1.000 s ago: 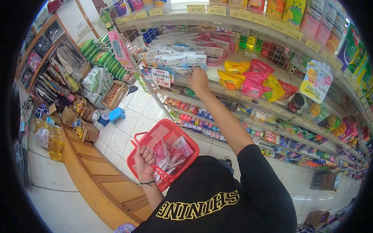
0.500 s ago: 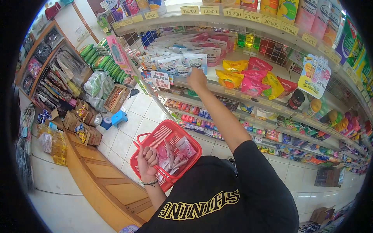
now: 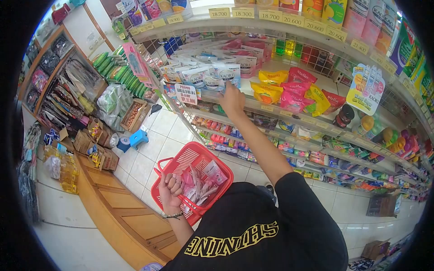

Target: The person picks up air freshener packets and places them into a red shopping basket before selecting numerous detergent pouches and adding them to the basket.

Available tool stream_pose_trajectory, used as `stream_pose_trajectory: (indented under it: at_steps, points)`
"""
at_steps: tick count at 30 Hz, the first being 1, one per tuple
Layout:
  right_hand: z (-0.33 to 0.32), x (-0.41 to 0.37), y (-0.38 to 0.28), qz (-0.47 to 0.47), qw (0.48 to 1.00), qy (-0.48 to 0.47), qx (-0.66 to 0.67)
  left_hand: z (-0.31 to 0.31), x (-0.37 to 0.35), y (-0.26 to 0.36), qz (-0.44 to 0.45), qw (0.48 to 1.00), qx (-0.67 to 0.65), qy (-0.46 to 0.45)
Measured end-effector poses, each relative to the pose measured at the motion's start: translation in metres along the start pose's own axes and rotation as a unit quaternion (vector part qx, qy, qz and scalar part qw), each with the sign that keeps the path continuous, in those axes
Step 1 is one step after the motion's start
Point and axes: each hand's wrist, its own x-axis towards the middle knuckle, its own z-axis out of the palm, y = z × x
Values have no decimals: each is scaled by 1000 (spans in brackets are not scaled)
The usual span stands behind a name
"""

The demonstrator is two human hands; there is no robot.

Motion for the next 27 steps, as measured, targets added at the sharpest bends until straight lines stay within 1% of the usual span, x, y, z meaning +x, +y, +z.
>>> stream_pose_trajectory:
  at_steps: [1,2,4,5,7,8,10,13,14,16,18,20,21,23,24,26,27]
  points:
    - [0,-3,3,-8,1000,22,7,1,0,0,3,1000,5,12]
    - [2,-4,5,-8,1000,22,6,2,1,0,7,1000,10,23]
    - [6,-4,8,17,989,138,55,2,2,0,4,1000,3,19]
    - [7,-2,9,19,989,140,55,2,3,0,0,1000,-3,15]
    - [10,11,10,58,984,135,101,5,2,0,-3,1000,0,22]
    - [13,19,10,61,984,136,101,7,2,-1,-3,1000,1,27]
    - [26,37,13,92,981,66,161,8,3,-2,-9,1000,2,23]
    - [36,50,9,92,977,54,186,6,4,-2,-15,1000,7,17]
    - [36,51,5,105,976,29,188,6,5,-3,-17,1000,14,17]
    - [47,55,4,96,981,31,168,6,6,-3,-19,1000,14,9]
    - [40,55,0,86,985,31,149,5,6,-2,-20,1000,14,3]
    - [27,50,1,120,975,13,187,3,5,-2,-16,1000,17,7]
    - [24,46,-2,119,975,11,186,3,5,-2,-15,1000,15,7]
    - [17,37,-5,5,987,140,79,2,3,-2,-11,1000,11,8]
    - [8,35,-12,6,987,139,77,2,4,-2,-12,1000,10,10]
    - [-9,34,-27,-93,978,183,23,5,6,-1,-7,1000,21,15]
    - [-17,39,-31,-90,979,183,23,5,8,-1,-9,1000,23,16]
